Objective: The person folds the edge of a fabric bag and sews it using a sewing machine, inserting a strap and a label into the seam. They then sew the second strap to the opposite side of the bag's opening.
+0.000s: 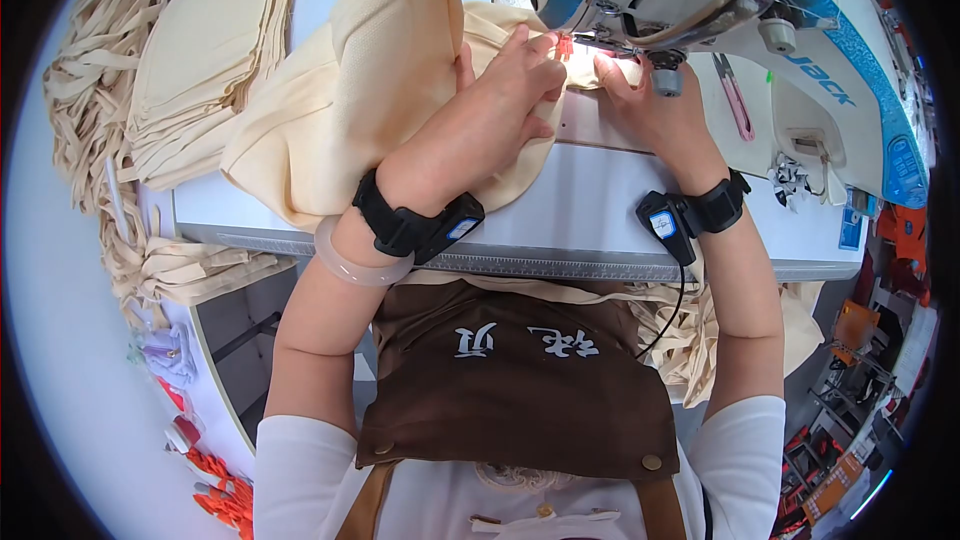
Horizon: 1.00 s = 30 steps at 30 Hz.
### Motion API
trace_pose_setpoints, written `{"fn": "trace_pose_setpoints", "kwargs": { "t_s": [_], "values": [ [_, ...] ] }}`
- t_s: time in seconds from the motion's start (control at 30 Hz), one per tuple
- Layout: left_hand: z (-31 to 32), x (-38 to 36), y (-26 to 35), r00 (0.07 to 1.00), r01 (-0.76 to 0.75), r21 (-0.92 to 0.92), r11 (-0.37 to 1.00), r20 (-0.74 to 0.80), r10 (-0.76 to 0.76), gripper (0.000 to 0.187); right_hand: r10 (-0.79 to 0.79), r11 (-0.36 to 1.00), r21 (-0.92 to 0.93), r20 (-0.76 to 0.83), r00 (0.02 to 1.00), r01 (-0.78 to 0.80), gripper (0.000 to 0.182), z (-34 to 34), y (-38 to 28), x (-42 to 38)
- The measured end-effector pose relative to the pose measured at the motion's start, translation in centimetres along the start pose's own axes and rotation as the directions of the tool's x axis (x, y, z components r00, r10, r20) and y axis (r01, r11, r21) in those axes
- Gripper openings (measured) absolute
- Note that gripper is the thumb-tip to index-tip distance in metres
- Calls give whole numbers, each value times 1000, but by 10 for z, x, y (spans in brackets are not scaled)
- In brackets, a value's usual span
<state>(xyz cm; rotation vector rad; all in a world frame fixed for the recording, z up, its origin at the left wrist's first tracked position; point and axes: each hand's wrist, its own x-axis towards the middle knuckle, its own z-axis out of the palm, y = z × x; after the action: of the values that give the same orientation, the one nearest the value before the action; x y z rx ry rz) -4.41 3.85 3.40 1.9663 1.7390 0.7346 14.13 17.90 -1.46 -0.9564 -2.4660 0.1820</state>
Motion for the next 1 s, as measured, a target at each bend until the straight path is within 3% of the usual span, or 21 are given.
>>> {"fn": "trace_pose_setpoints", "kwargs": {
  "t_s": [0.47, 0.57, 0.67, 0.8, 1.0],
  "values": [
    [1, -2, 1, 1000, 6, -10, 1000, -6, -6, 33, 121, 976, 188, -55, 991, -109, 47, -7, -11, -2],
    [6, -3, -2, 998, -7, -9, 1000, -67, 6, 36, 6, 999, 43, -44, 999, -5, 47, -4, -5, -3],
    [0, -1, 1, 997, 66, -6, 998, 34, -66, 42, -19, 999, 37, -72, 997, 22, 47, 1, -2, -5],
    [2, 0, -2, 999, 40, 4, 999, 12, -40, 55, -33, 999, 32, -70, 997, 35, 46, -2, -4, -3],
    [1, -1, -4, 999, 27, 0, 1000, 31, -27, 52, -22, 999, 30, -35, 999, 23, 44, -7, -7, -1]
  ]
}}
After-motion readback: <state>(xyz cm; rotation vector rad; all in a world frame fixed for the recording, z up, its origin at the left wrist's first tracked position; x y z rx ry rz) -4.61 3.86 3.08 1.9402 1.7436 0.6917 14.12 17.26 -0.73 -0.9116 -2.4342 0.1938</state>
